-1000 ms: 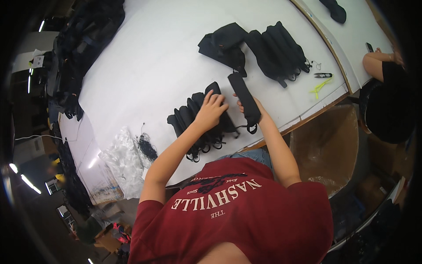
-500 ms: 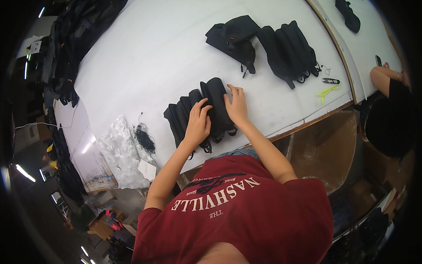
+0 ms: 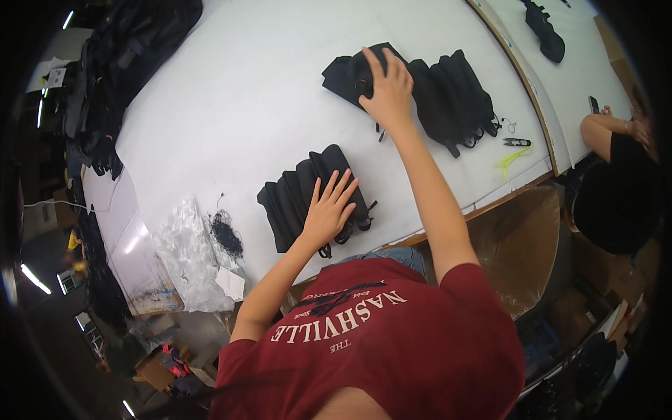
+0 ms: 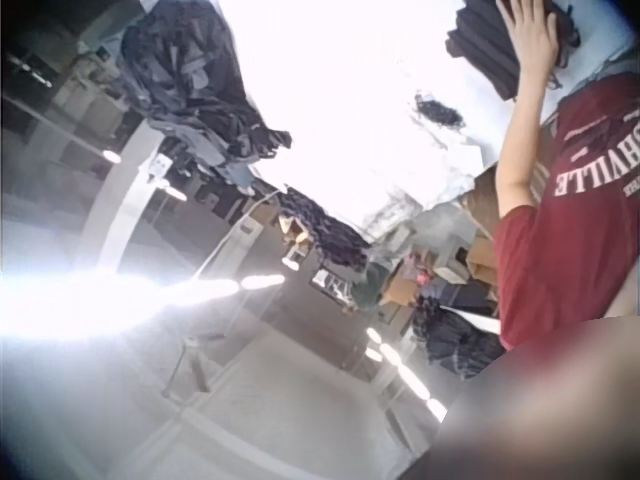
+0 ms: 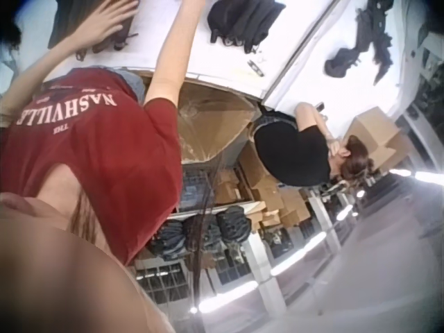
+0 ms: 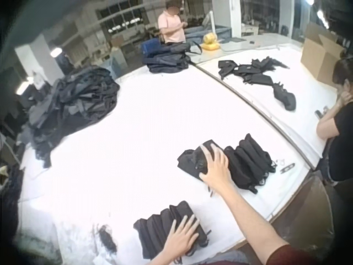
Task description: Group black fabric pouches into stacks and place them into a large cardboard shipping box.
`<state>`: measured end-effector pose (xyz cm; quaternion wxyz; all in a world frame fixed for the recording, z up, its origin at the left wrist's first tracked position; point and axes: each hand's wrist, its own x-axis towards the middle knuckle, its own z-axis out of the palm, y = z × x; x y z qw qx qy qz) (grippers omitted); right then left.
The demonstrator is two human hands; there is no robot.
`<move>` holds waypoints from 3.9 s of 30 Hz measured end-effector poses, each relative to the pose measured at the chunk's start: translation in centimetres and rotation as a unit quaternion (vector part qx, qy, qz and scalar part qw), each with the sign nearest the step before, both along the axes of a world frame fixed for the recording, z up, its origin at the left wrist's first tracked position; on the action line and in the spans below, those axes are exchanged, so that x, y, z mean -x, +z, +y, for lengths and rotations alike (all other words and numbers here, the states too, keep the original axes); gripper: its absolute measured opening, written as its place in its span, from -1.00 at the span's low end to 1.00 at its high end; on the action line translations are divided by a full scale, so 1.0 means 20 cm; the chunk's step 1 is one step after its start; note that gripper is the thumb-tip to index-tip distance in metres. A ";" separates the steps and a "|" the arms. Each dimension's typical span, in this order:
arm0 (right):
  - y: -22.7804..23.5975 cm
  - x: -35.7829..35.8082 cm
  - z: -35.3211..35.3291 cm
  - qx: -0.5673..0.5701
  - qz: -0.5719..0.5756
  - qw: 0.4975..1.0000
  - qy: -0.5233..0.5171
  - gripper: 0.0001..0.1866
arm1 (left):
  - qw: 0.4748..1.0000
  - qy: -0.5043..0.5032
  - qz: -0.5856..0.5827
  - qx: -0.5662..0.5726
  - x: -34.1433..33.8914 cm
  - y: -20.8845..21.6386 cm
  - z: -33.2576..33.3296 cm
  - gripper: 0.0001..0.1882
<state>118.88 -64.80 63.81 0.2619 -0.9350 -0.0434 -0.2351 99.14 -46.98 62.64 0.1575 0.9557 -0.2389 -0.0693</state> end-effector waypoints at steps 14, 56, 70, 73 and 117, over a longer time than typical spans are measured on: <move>0.42 0.30 -0.27 0.023 -0.033 0.957 0.286 -0.83 | 0.997 0.023 0.010 0.073 0.02 0.00 0.03 -0.41; -0.41 0.83 -0.11 -0.577 0.427 0.693 0.068 -0.63 | 0.991 0.069 0.010 0.112 -0.12 0.01 0.00 -0.37; -0.13 0.38 -0.06 -0.125 0.107 0.983 0.082 -0.51 | 0.997 0.021 0.022 0.072 -0.12 0.00 -0.02 -0.60; -0.20 0.02 -0.11 -0.017 0.049 0.999 -0.010 -0.58 | 0.996 0.011 0.019 0.084 -0.13 0.03 -0.07 -0.63; -0.05 0.87 -0.73 -0.803 0.229 0.546 -0.066 -0.55 | 0.960 -0.269 -0.051 -0.053 -0.35 -0.16 -0.45 -0.54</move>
